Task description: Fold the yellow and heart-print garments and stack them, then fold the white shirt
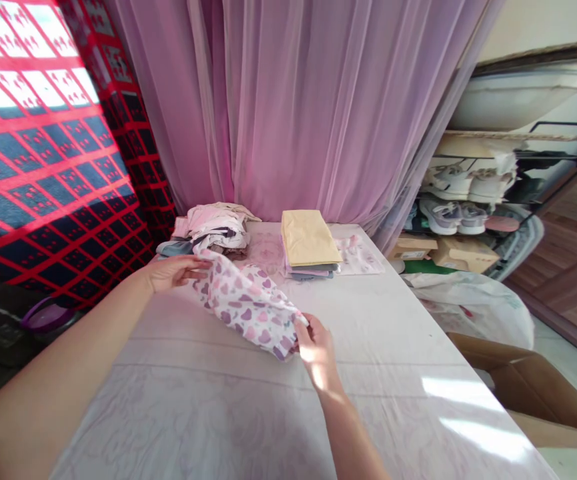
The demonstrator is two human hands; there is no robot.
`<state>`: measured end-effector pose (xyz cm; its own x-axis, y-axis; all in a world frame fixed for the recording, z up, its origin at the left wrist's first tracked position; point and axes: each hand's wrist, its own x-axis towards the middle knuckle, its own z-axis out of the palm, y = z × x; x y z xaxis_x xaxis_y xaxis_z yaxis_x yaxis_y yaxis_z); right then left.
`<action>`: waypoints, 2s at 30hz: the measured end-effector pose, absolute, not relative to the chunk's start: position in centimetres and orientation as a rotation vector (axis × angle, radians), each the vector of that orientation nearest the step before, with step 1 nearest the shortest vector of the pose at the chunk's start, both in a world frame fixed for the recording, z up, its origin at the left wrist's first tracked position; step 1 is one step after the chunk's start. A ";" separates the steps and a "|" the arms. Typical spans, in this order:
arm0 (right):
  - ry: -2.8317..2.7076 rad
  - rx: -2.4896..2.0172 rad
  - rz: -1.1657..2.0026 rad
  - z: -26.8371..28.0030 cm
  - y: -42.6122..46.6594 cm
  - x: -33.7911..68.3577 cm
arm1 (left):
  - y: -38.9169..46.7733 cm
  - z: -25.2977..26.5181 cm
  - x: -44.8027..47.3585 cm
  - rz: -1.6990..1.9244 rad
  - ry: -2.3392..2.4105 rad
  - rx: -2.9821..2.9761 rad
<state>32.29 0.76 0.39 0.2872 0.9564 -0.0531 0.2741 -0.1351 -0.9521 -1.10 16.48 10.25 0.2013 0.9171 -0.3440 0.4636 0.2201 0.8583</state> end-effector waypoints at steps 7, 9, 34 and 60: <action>-1.301 -1.887 0.308 -2.8 1.0 34.2 | 19.7 5.1 5.2 0.356 1.862 1.786; -1.365 -1.944 0.265 -2.7 0.5 33.8 | 19.5 4.1 5.1 0.301 1.905 1.827; -1.422 -2.024 0.493 1.3 3.7 35.2 | 4.1 1.4 -0.7 0.462 1.837 1.727; -1.213 -1.761 0.405 -3.5 0.2 35.0 | 6.7 6.5 3.5 0.159 1.943 2.017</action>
<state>35.00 0.17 -3.55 0.4586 0.8605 0.2217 0.5547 -0.0822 -0.8280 3.47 6.70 6.46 0.0607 0.9869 -0.1495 0.9494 -0.0109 0.3138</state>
